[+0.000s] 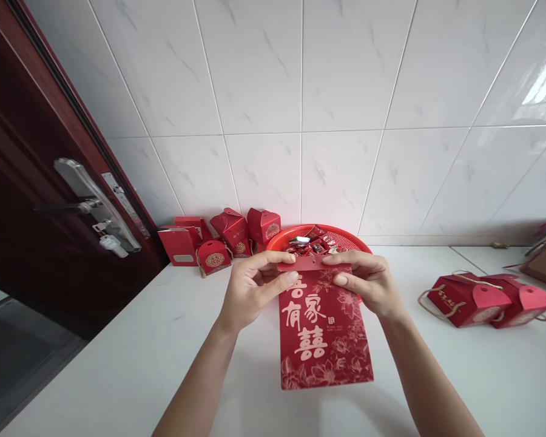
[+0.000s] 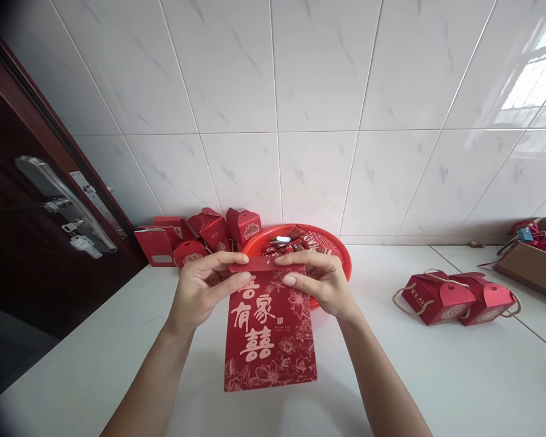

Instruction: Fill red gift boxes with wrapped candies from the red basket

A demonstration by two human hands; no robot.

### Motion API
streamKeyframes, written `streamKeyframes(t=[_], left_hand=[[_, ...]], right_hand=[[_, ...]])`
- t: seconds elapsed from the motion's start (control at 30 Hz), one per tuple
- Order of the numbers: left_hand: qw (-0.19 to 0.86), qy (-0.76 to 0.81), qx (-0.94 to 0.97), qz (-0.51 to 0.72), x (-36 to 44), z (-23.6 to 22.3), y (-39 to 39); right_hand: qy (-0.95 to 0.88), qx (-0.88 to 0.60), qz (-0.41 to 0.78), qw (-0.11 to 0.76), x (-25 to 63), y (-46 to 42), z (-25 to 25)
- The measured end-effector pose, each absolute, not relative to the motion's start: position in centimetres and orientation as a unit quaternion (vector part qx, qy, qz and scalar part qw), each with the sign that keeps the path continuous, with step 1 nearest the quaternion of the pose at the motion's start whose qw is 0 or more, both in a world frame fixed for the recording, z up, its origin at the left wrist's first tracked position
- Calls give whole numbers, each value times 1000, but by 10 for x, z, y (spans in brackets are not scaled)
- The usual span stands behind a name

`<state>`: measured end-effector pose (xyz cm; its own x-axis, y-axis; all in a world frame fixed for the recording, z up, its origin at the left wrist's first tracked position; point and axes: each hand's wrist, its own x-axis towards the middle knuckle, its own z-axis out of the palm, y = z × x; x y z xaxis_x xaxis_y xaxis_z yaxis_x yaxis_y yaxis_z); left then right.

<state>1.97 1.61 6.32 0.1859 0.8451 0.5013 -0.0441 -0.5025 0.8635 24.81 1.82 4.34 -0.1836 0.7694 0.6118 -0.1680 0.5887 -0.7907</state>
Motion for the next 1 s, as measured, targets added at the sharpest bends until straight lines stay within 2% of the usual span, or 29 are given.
streamKeyframes(t=[0.17,0.4,0.6,0.7,0.87,1.0], left_hand=[[412,289,651,568,22,63,17],[311,321,672,590,27,59,19],[277,335,694,574,28,55,20],[295,337,692,566,30,54,22],[386,336,668,540,31,56,22],[402,320,659,550,31,56,19]], right_hand=[[-662,-228,358,617,249,21,40],[-681,-273,296,611,246,19,42],[-702,-336,342,527,252,17,47],[-714,-333,340,514,255,14,50],[-709,-331,317,535,255,9,55],[-697,-306,372,531,254,6,55]])
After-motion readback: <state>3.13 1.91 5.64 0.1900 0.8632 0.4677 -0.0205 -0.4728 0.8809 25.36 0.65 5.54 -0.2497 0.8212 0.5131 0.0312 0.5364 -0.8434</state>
